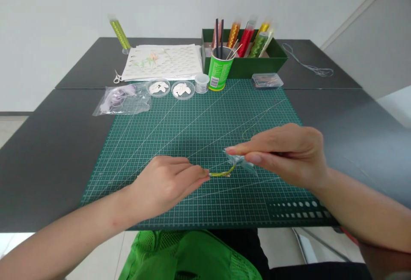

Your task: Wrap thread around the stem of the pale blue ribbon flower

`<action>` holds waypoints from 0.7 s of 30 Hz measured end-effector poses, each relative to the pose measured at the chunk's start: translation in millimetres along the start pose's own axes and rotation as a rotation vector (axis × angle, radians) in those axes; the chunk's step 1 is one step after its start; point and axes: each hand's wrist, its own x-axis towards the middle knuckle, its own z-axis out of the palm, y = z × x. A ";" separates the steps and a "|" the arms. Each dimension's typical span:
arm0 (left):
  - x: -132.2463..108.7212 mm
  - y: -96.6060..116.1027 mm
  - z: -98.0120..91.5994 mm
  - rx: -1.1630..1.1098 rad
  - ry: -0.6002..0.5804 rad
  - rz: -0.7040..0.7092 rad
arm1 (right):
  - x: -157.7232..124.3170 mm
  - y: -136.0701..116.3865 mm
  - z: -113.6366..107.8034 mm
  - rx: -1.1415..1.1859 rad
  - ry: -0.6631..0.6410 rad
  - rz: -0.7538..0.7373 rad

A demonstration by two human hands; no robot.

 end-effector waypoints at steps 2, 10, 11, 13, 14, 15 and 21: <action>-0.2 0.1 0.6 -0.001 -0.011 -0.005 | 0.1 0.0 -1.1 0.026 -0.045 -0.047; -0.4 3.2 -0.4 0.016 0.019 0.083 | 1.8 6.4 0.7 -0.055 -0.009 0.027; -0.6 3.5 -0.7 0.025 0.026 0.097 | 2.5 10.2 1.6 -0.066 -0.007 0.064; -0.8 4.0 -1.2 0.033 0.035 0.125 | 4.0 19.2 3.7 -0.080 -0.017 0.135; -0.8 4.1 -1.5 0.034 0.038 0.138 | 4.7 23.9 5.0 -0.079 -0.024 0.163; -0.8 4.2 -1.8 0.035 0.042 0.149 | 5.2 28.6 6.3 -0.073 -0.032 0.184; 0.1 4.7 -3.6 0.041 0.056 0.176 | 6.2 49.2 14.9 -0.019 -0.106 0.242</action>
